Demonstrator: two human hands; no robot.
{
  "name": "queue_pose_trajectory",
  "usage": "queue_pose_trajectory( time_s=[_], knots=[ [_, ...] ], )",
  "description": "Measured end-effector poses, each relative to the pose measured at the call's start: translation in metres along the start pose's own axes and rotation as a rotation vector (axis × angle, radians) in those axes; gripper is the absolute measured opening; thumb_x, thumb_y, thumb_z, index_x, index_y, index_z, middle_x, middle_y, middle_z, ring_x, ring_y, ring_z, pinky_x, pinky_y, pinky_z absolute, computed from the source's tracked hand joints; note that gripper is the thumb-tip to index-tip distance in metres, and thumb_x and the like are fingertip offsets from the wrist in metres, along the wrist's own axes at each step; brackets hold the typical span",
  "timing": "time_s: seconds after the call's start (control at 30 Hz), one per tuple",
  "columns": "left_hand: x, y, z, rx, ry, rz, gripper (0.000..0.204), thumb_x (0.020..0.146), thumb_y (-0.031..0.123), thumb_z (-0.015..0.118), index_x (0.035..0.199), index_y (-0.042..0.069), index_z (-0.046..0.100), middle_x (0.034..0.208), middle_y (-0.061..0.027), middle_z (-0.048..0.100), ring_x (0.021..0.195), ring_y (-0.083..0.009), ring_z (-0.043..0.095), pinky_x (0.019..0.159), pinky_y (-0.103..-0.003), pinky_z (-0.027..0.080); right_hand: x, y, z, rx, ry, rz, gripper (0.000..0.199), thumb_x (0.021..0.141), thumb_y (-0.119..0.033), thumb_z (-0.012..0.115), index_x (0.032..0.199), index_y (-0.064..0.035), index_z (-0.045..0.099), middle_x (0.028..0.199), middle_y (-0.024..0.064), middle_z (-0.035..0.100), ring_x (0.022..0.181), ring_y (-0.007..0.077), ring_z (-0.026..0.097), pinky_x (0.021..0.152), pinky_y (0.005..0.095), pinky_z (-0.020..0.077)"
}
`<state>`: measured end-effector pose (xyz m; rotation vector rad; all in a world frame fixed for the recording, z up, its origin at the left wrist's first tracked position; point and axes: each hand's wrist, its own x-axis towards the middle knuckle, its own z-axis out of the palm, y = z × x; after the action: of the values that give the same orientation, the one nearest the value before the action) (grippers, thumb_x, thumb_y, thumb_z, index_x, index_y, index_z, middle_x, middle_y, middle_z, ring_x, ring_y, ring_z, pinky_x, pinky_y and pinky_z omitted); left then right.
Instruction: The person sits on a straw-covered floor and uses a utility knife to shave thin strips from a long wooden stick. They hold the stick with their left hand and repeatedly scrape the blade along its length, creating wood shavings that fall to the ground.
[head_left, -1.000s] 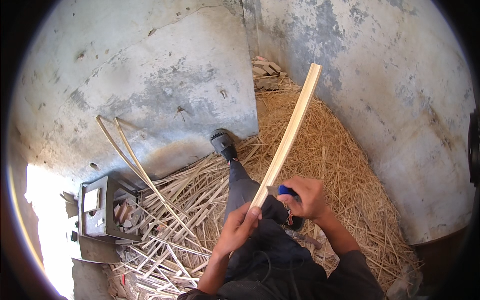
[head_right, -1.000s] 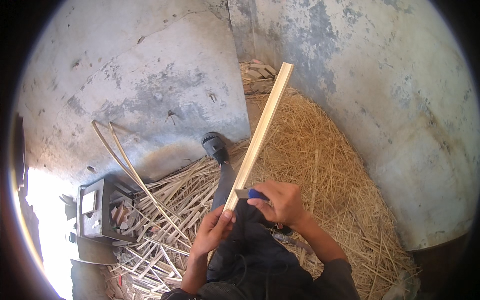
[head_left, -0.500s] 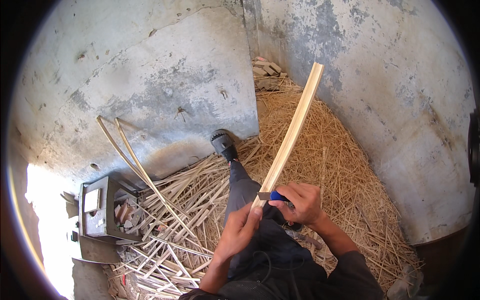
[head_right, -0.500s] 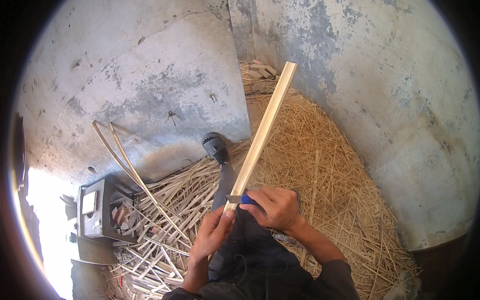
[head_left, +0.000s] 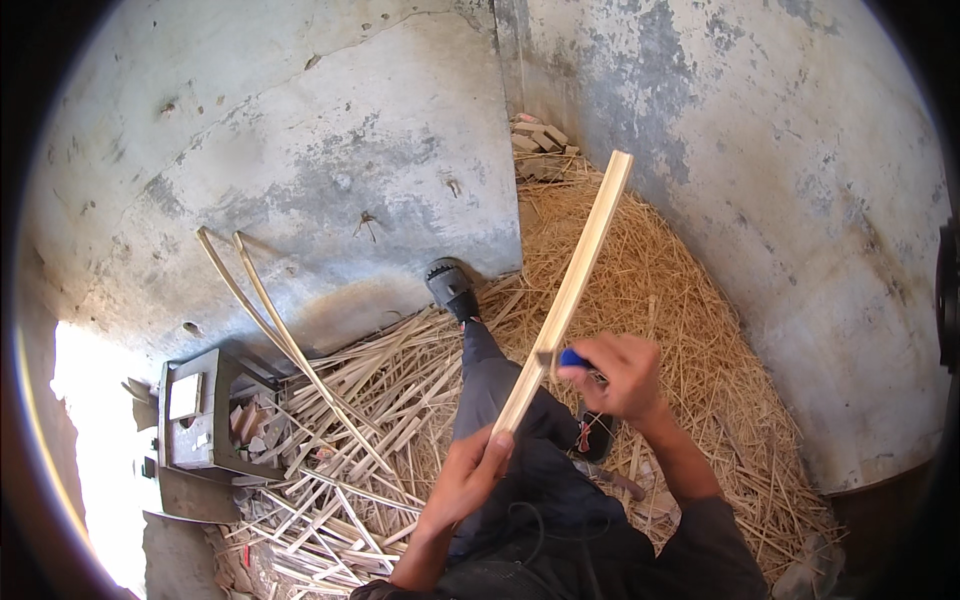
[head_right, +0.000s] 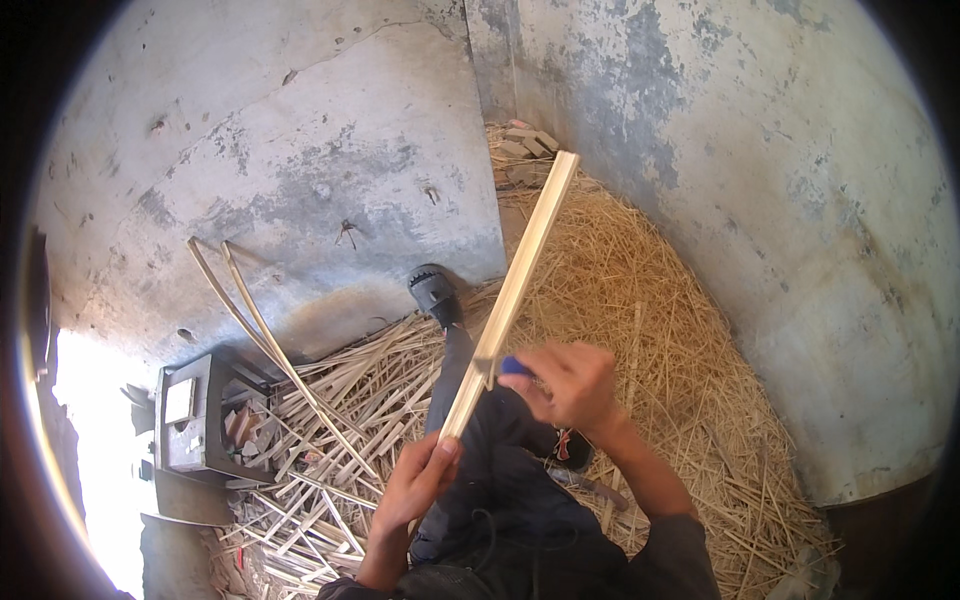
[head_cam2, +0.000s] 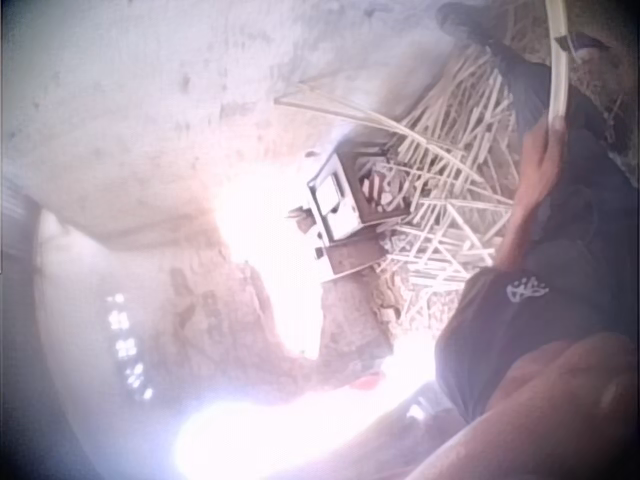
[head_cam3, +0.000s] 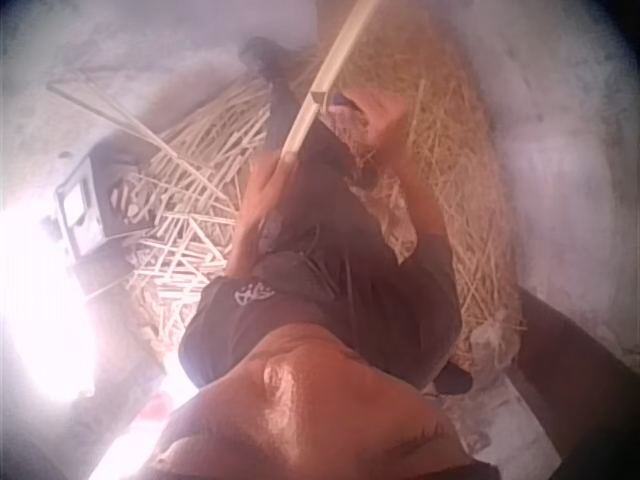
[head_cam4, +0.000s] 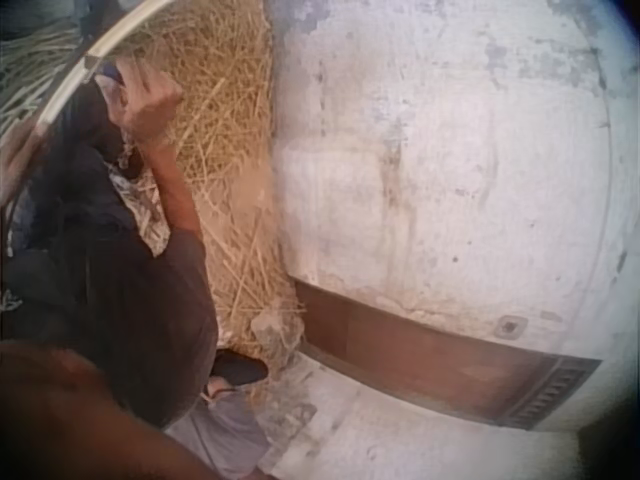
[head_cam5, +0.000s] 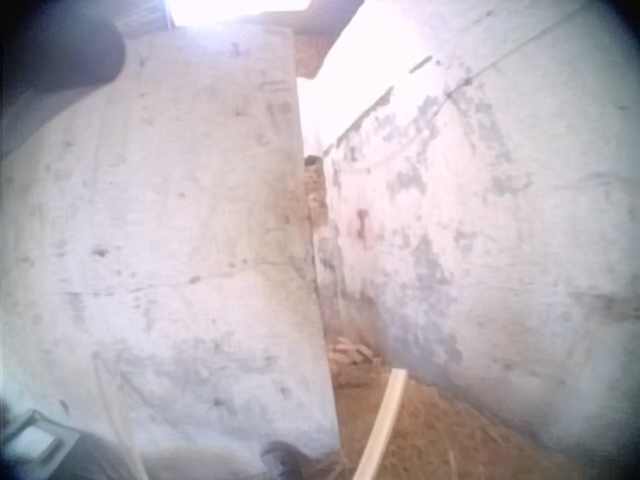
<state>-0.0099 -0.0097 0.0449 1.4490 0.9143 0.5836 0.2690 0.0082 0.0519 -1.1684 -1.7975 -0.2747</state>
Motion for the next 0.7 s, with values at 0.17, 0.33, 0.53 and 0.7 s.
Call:
queue_pose_trajectory(
  time_s=[0.17, 0.33, 0.53, 0.7],
  knots=[
    [-0.036, -0.036, -0.007, -0.112, -0.099, -0.136, 0.038, 0.117, 0.040, 0.054, 0.096, 0.009, 0.060, 0.072, 0.0066, 0.048, 0.057, -0.0033, 0.039, 0.051, -0.023, 0.032, 0.028, 0.087, -0.022, -0.135, 0.230, 0.229, 0.040, 0.106, -0.043, 0.070, 0.099, -0.0044, 0.079, 0.076, 0.0071, 0.073, 0.060, 0.0174, 0.067, 0.053, 0.0350, 0.0497],
    [-0.073, -0.054, -0.028, -0.122, -0.122, -0.360, 0.037, 0.117, 0.039, 0.054, 0.097, 0.009, 0.061, 0.072, 0.0068, 0.046, 0.058, -0.0032, 0.040, 0.051, -0.022, 0.031, 0.026, 0.151, -0.062, -0.221, 0.284, 0.470, 0.051, 0.107, -0.053, 0.067, 0.109, -0.0033, 0.080, 0.071, 0.0007, 0.068, 0.057, 0.0125, 0.057, 0.053, 0.0309, 0.0413],
    [-0.032, -0.043, -0.027, -0.186, -0.049, -0.273, 0.038, 0.117, 0.038, 0.054, 0.097, 0.007, 0.060, 0.071, 0.0061, 0.044, 0.058, -0.0054, 0.040, 0.051, -0.025, 0.033, -0.005, 0.059, -0.012, 0.146, 0.133, 0.435, 0.051, 0.106, -0.051, 0.068, 0.105, -0.0011, 0.078, 0.074, 0.0038, 0.072, 0.060, 0.0142, 0.063, 0.054, 0.0325, 0.0469],
    [0.004, -0.017, -0.014, -0.267, -0.133, -0.256, 0.044, 0.116, 0.047, 0.052, 0.094, 0.009, 0.058, 0.070, 0.0052, 0.043, 0.059, -0.0058, 0.039, 0.053, -0.025, 0.034, -0.033, -0.010, 0.015, 0.225, 0.000, 0.255, 0.036, 0.097, -0.037, 0.081, 0.099, -0.0012, 0.075, 0.081, 0.0136, 0.075, 0.067, 0.0298, 0.075, 0.059, 0.0386, 0.0567]
  ],
)
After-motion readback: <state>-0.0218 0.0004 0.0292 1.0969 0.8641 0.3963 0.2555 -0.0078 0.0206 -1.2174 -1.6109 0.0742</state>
